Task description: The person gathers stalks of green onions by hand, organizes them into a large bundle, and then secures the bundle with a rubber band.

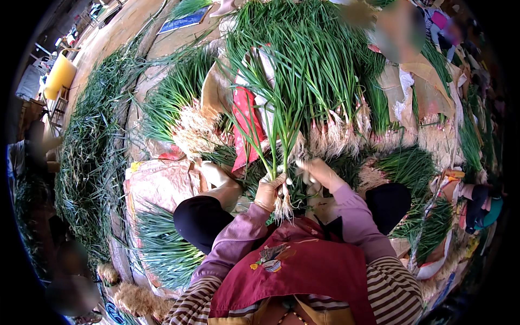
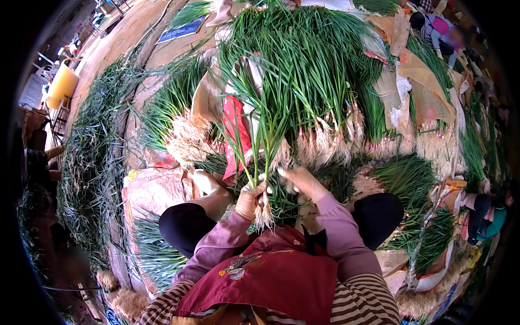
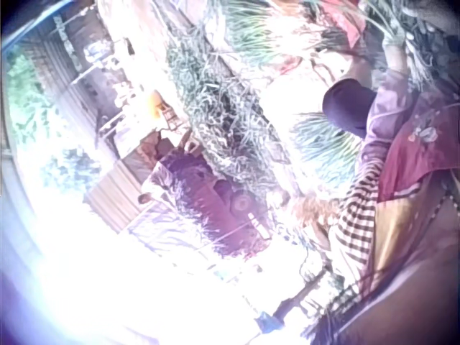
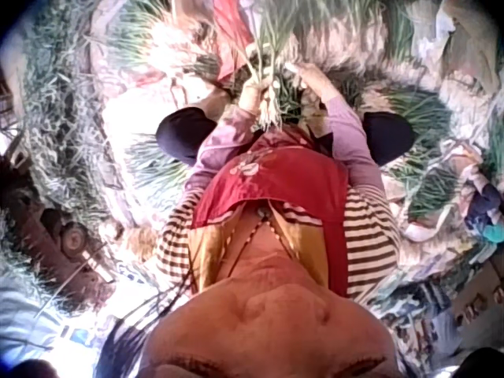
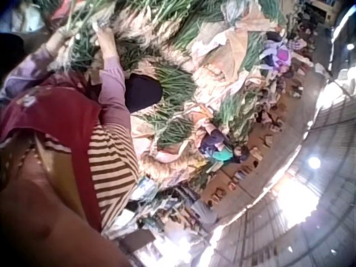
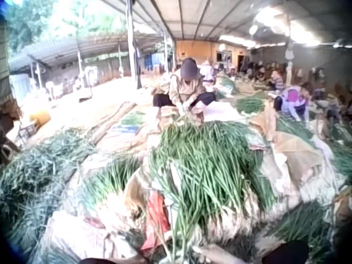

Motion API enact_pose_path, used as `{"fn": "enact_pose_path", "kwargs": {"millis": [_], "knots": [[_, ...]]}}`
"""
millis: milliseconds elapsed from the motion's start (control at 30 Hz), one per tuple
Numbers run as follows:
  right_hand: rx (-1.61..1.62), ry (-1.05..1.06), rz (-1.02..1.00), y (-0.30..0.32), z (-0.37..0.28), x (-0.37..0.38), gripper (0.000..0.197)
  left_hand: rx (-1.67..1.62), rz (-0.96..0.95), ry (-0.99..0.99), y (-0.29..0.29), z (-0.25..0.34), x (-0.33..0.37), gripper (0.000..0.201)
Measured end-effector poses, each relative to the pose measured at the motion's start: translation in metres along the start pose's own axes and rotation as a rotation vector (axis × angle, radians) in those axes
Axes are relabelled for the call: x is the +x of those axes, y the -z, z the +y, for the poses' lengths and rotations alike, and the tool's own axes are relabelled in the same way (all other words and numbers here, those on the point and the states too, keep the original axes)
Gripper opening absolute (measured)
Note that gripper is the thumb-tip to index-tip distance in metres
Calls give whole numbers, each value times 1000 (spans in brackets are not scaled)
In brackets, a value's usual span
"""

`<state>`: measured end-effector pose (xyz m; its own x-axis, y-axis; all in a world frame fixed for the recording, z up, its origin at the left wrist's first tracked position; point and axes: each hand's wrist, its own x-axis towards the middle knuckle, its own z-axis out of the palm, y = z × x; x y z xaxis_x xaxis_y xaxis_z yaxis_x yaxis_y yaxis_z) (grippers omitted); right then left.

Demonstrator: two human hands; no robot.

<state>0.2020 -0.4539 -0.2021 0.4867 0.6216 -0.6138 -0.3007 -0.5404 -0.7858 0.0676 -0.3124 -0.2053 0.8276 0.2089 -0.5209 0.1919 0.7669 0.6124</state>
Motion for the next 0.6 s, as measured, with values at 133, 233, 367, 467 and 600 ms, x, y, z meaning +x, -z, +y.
{"fn": "enact_pose_path", "kwargs": {"millis": [133,233,367,467,600], "knots": [[629,281,325,-25,-7,46,18,2,22,10,-3,-4,0,12],[278,71,230,-33,15,39,15,74,65,-43,7,-5,2,8],[-158,-138,56,-17,37,18,19,260,93,-40,-4,6,-1,8],[-85,-110,144,-21,25,5,24,303,130,-16,3,-7,-1,12],[-90,131,382,-22,-11,38,27,408,124,-14,1,-12,0,19]]}}
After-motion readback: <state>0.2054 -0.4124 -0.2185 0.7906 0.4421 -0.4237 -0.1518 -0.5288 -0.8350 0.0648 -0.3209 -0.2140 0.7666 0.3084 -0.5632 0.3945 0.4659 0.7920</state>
